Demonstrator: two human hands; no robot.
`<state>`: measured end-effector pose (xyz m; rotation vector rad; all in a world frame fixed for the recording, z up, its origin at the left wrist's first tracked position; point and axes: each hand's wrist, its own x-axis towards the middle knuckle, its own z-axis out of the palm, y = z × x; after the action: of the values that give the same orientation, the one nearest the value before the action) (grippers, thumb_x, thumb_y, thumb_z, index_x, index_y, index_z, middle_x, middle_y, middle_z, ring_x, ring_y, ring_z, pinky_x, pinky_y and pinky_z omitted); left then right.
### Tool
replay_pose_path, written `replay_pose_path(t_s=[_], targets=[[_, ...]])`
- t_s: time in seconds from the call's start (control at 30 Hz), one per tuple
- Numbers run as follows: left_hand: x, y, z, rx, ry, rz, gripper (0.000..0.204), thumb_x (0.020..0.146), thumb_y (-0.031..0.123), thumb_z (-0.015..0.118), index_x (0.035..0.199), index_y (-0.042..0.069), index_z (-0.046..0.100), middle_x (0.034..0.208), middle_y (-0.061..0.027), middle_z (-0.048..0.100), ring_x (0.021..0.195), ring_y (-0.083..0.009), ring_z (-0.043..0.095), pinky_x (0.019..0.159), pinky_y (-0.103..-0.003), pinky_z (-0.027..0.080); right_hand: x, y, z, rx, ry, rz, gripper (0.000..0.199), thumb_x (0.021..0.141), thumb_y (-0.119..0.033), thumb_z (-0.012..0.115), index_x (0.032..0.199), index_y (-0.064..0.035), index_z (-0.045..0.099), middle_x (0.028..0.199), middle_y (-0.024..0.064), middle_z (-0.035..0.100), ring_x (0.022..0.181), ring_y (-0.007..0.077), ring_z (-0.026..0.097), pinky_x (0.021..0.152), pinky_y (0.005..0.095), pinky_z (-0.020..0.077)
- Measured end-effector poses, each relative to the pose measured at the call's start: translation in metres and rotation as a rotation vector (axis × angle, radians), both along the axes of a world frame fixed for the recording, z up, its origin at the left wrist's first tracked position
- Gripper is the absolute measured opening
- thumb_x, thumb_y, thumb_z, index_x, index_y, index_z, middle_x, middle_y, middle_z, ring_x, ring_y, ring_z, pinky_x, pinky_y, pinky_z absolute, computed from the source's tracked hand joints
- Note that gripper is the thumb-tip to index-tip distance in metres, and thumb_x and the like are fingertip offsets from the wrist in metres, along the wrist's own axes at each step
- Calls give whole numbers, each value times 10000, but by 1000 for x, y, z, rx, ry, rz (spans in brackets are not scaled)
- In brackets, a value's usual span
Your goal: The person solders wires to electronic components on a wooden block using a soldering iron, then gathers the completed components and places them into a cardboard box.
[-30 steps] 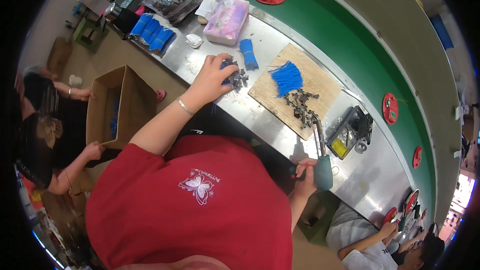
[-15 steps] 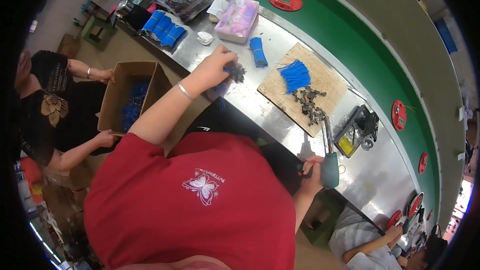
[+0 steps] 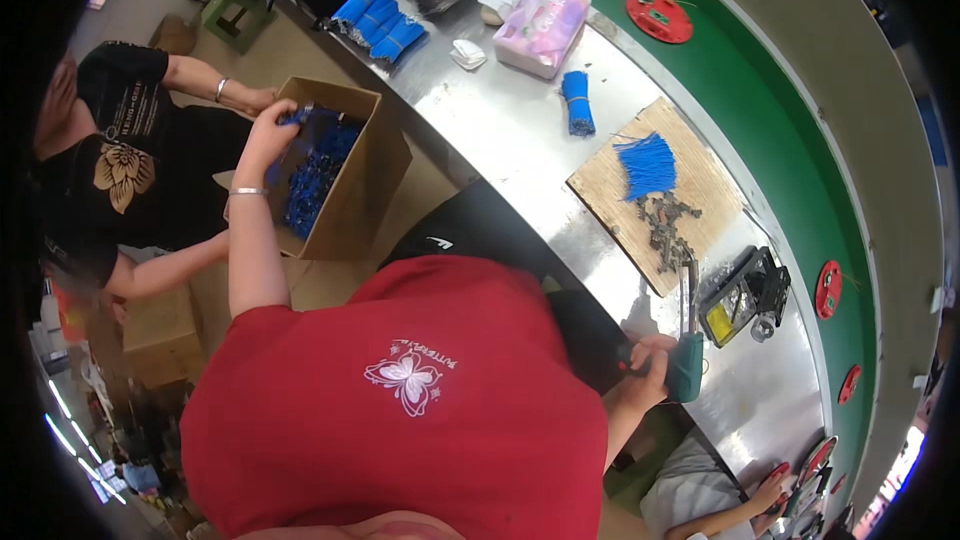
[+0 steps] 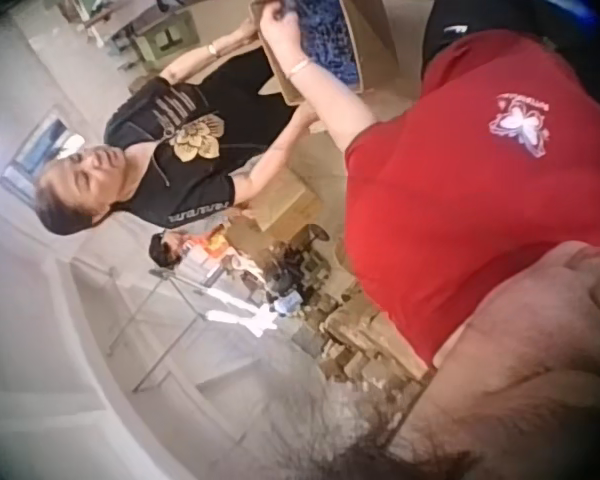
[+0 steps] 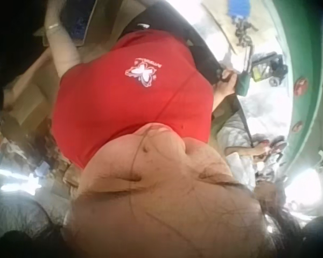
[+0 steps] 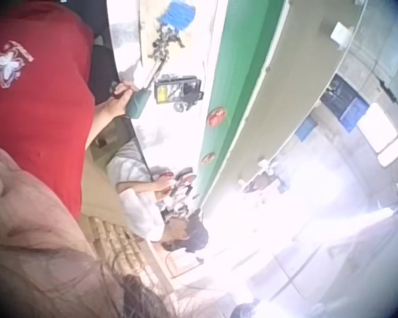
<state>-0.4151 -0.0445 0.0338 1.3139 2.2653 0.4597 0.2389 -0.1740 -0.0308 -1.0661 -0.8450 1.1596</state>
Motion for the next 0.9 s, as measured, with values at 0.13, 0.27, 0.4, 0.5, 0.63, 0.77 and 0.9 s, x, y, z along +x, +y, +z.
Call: replay_pose_path(t_s=[0.13,0.27,0.4,0.5,0.63,0.77,0.9], targets=[[-30,-54,-43,-583,378,-5,616,711,135,721,1308,156,573,1215,-208,601,1114,-358,596,966,-415,473,-3,1,6,-40,-12,-41,147,952,-164,531,981,-20,525,861,129,578,516,104,428,551,264,383],[6,-39,-40,-517,509,14,631,756,244,730,1345,153,522,1296,-191,543,1214,-394,506,1044,-439,411,-5,5,9,-35,-4,-40,143,948,-160,535,978,-21,524,868,121,573,512,102,425,545,263,379],[82,20,-1,190,195,-331,378,848,126,641,1208,24,587,1164,-183,606,1102,-337,578,940,-387,469,-7,7,10,-52,-7,-45,151,954,-172,524,985,-24,524,883,118,569,517,99,429,541,264,375],[171,62,8,440,-90,-480,295,845,76,627,1127,-9,607,1053,-142,634,970,-250,626,850,-325,488,-7,6,6,-88,30,-112,209,928,-221,557,974,-18,540,806,101,563,535,121,430,542,278,370],[300,91,-5,411,-416,-908,221,846,96,614,1046,3,620,979,-151,632,933,-290,629,834,-358,499,-7,6,0,3,38,-117,158,962,-180,501,1014,-32,523,911,140,587,521,102,440,530,270,376],[390,98,-22,480,-462,-1044,75,827,85,589,877,29,585,825,-135,576,829,-337,592,722,-433,494,-8,8,-2,57,81,-183,158,955,-176,509,1020,-32,517,911,147,584,516,102,437,545,281,385],[424,99,-34,608,-373,-1038,80,811,75,630,860,36,581,820,-124,574,810,-317,586,709,-411,480,-12,9,-1,50,98,-208,164,949,-184,514,1022,-37,507,915,147,575,514,102,429,557,280,387]])
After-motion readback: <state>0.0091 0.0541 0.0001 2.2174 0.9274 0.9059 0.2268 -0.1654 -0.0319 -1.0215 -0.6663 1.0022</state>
